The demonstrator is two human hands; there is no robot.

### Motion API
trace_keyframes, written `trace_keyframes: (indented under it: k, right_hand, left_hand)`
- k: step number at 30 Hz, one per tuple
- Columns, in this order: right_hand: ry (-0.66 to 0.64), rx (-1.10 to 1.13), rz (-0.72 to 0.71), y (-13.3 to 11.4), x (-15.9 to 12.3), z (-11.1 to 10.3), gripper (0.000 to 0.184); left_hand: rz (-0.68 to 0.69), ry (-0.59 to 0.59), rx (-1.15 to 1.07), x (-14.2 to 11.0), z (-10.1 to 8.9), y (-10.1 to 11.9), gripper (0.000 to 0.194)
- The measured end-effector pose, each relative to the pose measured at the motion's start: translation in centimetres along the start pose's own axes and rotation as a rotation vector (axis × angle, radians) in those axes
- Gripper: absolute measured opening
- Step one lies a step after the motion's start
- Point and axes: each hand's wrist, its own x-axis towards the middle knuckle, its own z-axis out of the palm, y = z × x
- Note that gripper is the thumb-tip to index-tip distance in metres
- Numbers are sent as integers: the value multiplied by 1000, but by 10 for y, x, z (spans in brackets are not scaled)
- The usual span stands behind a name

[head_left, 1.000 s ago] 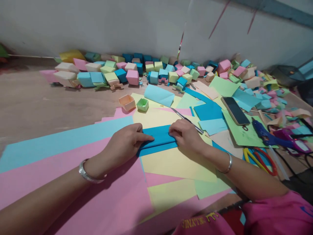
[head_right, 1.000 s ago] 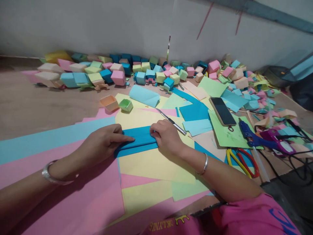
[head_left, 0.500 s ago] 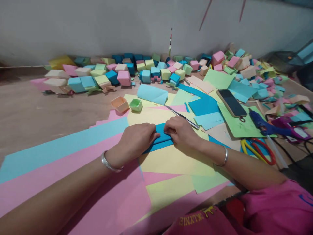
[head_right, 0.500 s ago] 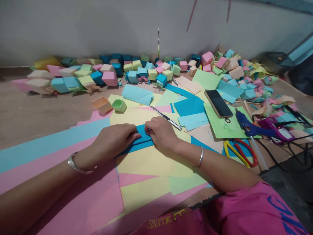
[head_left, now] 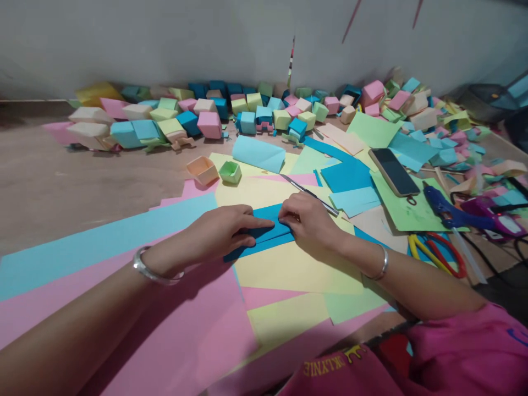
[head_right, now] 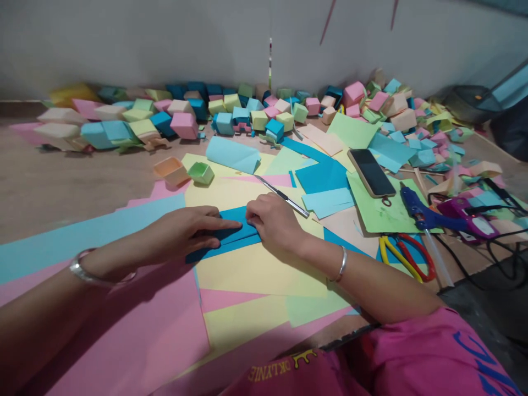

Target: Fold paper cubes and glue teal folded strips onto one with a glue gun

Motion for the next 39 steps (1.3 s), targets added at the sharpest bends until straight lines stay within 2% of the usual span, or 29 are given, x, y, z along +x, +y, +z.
trace_keyframes:
  k: [2,4,6,7,10,14,17,19,22,25,28,31,33,39]
  right_hand:
    - [69,-175,-95,-7,-2,-2,22]
    - [116,-357,-277,-18,-6,-4,28]
    - [63,-463,-445,-31,-12,-3,28]
    - [16,-493,-486,-37,-15,-2,25]
    - [-103,-574,-462,-48,-26,-1,19]
    - [-218,-750,-316,-53,-37,-11,18]
    - [-244,-863,-172,-60,-42,-21,18]
    - [-235,-874,-141,-65,-44,-24,16]
    - [-236,-809,-240,-69,-44,-19,16]
    - [-321,-730,-351,-67,-42,-10,15]
    - [-378,-697,-378,-64,-40,-6,13]
    - [-367,-684,-375,-63,-39,-6,15]
    - [-363,-676,-374,-62,-39,-7,14]
    - [-345,-660,-379,-59,-40,-7,14]
  left_hand:
    - [12,-6,-7,2,-1,0,46]
    - [42,5,-16,3,-1,-1,44]
    - [80,20,-24,3,0,-2,38]
    - [89,23,-27,3,0,-3,37]
    - [79,18,-29,2,1,-4,40]
    - [59,6,-28,2,0,-4,45]
    - [51,0,-25,2,-1,-4,44]
    - [50,0,-24,2,-1,-4,44]
    - [51,2,-31,3,0,-6,42]
    - [27,23,-51,4,2,-2,35]
    - [-64,99,-19,4,3,8,38]
    - [-161,109,23,1,0,12,38]
    - [-190,78,42,-3,-3,8,36]
    - [-279,5,125,-17,-10,-20,45]
